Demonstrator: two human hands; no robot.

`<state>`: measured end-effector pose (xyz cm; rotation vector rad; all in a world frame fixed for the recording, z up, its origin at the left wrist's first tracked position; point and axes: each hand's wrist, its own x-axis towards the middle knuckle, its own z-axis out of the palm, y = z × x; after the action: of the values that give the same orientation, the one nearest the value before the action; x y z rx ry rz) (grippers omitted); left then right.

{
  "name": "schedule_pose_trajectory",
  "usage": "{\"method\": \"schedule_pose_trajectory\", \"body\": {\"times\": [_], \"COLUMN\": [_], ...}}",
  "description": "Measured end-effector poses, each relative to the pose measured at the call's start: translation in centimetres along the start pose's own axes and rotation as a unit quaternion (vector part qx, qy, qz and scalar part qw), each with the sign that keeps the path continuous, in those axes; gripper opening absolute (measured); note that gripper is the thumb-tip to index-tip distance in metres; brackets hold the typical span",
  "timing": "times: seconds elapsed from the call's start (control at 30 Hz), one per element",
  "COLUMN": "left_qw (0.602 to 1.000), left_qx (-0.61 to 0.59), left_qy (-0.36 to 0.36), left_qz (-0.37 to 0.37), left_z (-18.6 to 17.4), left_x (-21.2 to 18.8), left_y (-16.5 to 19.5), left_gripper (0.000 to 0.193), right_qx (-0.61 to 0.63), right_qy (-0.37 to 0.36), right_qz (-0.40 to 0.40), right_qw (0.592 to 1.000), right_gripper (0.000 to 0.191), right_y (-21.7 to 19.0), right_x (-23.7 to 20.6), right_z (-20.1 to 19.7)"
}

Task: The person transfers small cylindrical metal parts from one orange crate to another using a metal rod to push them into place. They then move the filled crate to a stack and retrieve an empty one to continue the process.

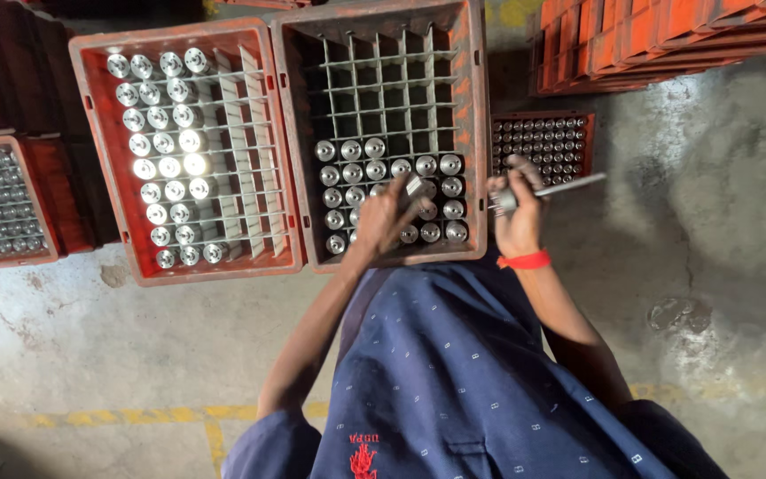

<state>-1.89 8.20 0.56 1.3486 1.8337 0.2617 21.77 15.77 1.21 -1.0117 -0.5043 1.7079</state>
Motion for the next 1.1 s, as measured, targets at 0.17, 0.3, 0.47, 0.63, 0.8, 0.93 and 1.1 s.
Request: {"method": "schedule_pose_trajectory", "body": {"times": [0.17, 0.3, 0.47, 0.63, 0.8, 0.93, 1.1], "left_qw": [0.931, 0.942, 0.931, 0.923, 0.881, 0.885, 0.93], "left_qx": [0.17, 0.04, -0.053, 0.047, 0.206, 0.206, 0.054], "left_qy": [0.257, 0.27, 0.32, 0.374, 0.363, 0.365, 0.328], "left_qz": [0.197, 0.197, 0.165, -0.073, -0.221, -0.205, -0.156], "left_z": [-1.1, -1.1, -3.1, -7.9, -8.1, -6.8, -10.7], "left_x": [3.5, 2.3, -4.5, -12.9, -15.7, -13.9, -17.0], "left_y": [-2.0, -2.7, -6.8, -16.9, -25.1, -27.1, -25.4], "left_gripper": [0.079, 0.068, 0.058, 0.041, 0.055, 0.044, 0.053], "right_qx": [0.028, -0.012, -0.016, -0.029, -0.052, -0.054, -0.076], "right_qy": [0.003, 0.024, 0.016, 0.025, -0.003, -0.026, -0.049], "right_qz": [-0.009, 0.038, 0.074, 0.086, 0.103, 0.108, 0.132], "right_qw": [1.0, 0.999, 0.997, 0.996, 0.993, 0.992, 0.987], "right_gripper": [0.019, 0.02, 0.021, 0.017, 0.018, 0.014, 0.018], "right_y": [-0.2, 1.3, 2.4, 3.2, 5.7, 8.5, 10.2], "right_x": [-0.1, -1.4, -3.0, -4.7, -5.1, -5.3, -6.1], "right_z": [-2.9, -2.8, -2.3, -1.7, 0.8, 3.4, 4.4]}}
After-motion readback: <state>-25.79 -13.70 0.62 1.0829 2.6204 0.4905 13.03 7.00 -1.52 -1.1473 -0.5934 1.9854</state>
